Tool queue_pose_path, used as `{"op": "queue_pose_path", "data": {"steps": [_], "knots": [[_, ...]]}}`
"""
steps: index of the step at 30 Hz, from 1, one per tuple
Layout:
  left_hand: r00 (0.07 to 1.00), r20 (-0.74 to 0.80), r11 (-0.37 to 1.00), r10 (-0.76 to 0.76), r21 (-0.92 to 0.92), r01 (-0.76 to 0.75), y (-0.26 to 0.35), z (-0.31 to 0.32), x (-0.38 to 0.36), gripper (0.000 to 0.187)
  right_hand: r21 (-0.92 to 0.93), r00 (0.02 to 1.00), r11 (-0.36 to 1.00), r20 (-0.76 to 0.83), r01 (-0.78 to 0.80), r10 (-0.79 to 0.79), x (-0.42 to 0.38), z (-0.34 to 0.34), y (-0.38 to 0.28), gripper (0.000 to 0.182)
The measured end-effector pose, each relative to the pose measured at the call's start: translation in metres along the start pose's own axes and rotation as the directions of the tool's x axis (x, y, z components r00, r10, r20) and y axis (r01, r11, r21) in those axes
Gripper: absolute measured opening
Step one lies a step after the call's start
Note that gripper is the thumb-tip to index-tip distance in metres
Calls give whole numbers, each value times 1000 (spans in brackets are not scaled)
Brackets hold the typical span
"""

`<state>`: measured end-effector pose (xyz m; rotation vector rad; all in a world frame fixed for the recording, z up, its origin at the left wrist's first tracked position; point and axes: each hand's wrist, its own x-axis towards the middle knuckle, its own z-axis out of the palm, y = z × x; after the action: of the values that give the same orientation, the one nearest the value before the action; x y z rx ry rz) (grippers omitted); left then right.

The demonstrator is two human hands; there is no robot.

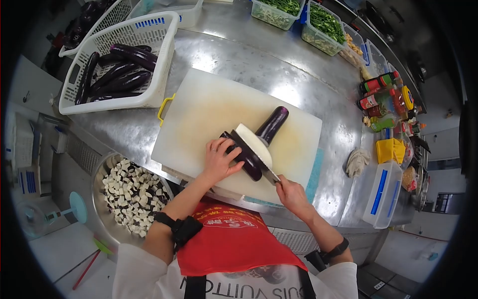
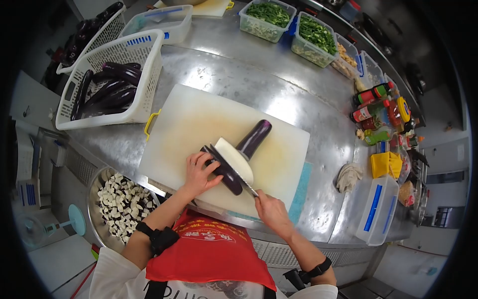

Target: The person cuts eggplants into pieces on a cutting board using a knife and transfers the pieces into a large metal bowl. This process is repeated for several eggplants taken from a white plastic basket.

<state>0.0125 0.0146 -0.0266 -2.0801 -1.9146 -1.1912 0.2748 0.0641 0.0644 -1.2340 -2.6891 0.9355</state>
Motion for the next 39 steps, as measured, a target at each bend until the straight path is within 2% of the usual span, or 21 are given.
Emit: {"op": "queue_pose_path", "data": {"steps": [4,5,7,8,11,17,22,25,28,34,39], "knots": [[969,245,999,-33,44,23,0,9,14,38,-43,991,994,-95,-101,97,-2,-2,15,11],[970,238,999,-44,-14,49,-1,9,10,38,-36,989,993,-94,-114,110,-2,-2,14,11],[991,132,1000,-27,12,25,5,-8,10,37,-22,986,990,-94,-140,138,-1,-4,12,11],[997,81,1000,-18,21,16,9,-15,7,36,-17,991,994,-82,-106,104,-3,-4,10,11],[982,67,982,-178,-52,182,2,-2,-31,34,-18,998,999,-49,-45,44,-11,0,3,11],[984,-5,982,-179,-55,178,5,5,-31,33,-49,999,998,-8,-42,41,-8,-13,-7,13],[979,-9,977,-201,-69,200,4,7,-35,32,-38,998,997,34,61,-60,2,-42,-45,11],[978,-2,976,-207,-71,206,4,5,-33,32,-110,988,992,145,67,-51,9,-46,-46,14],[977,0,974,-214,-79,214,3,6,-34,31,-119,981,990,187,71,-48,15,-49,-49,12],[981,3,980,-195,-49,195,2,6,-32,31,-60,980,998,197,34,-22,47,-24,-54,12],[985,-4,985,-173,10,173,4,4,-32,32,-54,967,998,249,-37,50,25,-45,-53,12]]}}
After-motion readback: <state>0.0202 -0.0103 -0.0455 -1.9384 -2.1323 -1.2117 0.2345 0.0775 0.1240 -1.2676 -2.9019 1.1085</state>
